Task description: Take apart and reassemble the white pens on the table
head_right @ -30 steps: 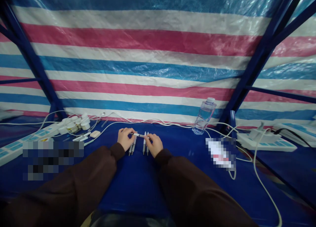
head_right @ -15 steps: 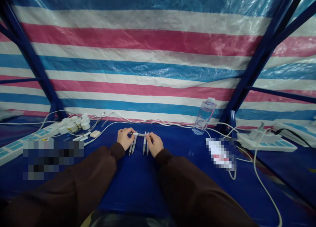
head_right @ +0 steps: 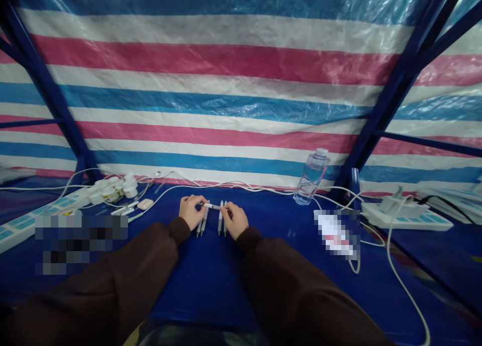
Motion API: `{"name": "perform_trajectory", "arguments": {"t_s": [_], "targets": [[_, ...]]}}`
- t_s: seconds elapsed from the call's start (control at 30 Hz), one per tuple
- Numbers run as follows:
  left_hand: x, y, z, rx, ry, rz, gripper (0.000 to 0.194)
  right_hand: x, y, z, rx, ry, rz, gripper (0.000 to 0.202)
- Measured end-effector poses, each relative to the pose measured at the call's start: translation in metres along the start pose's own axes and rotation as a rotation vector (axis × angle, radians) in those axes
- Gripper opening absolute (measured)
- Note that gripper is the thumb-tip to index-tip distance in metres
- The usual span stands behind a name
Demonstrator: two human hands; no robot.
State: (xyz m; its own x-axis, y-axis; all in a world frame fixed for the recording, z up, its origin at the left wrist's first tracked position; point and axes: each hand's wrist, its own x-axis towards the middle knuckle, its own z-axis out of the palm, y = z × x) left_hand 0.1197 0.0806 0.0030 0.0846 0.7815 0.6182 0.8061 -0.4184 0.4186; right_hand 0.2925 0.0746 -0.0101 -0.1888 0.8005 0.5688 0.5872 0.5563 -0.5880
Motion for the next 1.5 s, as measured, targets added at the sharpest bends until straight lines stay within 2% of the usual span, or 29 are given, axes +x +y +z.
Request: {"name": "perform_trajectory", "arguments": {"t_s": [0.1,0.17,0.3,0.4,0.6,0.67,0.83,0.9,1.17,1.3,1.5], "targets": [[-0.001,0.002,-0.001,0.01,-0.001,0.036,0.013,0.001,0.004,0.0,-0.073,-0.032,0.053,0.048],[-0.001,0.003,-0.001,0.015,0.004,0.043,0.013,0.0,0.004,0.0,-0.07,-0.042,0.08,0.05],[-0.001,0.003,-0.001,0.022,0.004,0.037,0.014,-0.002,0.003,0.001,0.026,0.005,0.035,0.027],[-0.001,0.002,-0.001,0.025,-0.008,0.043,0.015,-0.002,0.003,0.004,0.067,-0.007,-0.032,0.023],[-0.001,0.001,0.0,0.023,-0.018,0.061,0.015,-0.001,0.003,0.003,-0.218,-0.042,-0.053,0.035],[-0.001,0.001,0.001,0.028,-0.014,0.069,0.015,-0.001,0.0,0.0,-0.282,-0.021,-0.079,0.03],[-0.001,0.002,0.0,0.038,-0.008,0.092,0.015,-0.002,-0.002,-0.004,-0.336,-0.047,-0.277,0.021],[-0.002,0.002,0.0,0.034,-0.014,0.104,0.016,-0.001,-0.002,-0.005,-0.343,-0.065,-0.313,0.017],[-0.001,0.001,-0.001,0.034,-0.023,0.124,0.017,-0.001,-0.01,-0.007,-0.415,-0.073,-0.273,0.03],[-0.001,0.002,-0.001,0.034,-0.026,0.107,0.016,-0.001,-0.008,-0.007,-0.388,-0.01,-0.3,0.025],[-0.001,0.002,-0.001,0.014,-0.012,0.096,0.016,-0.001,-0.004,-0.006,-0.334,-0.035,-0.305,0.024]]}}
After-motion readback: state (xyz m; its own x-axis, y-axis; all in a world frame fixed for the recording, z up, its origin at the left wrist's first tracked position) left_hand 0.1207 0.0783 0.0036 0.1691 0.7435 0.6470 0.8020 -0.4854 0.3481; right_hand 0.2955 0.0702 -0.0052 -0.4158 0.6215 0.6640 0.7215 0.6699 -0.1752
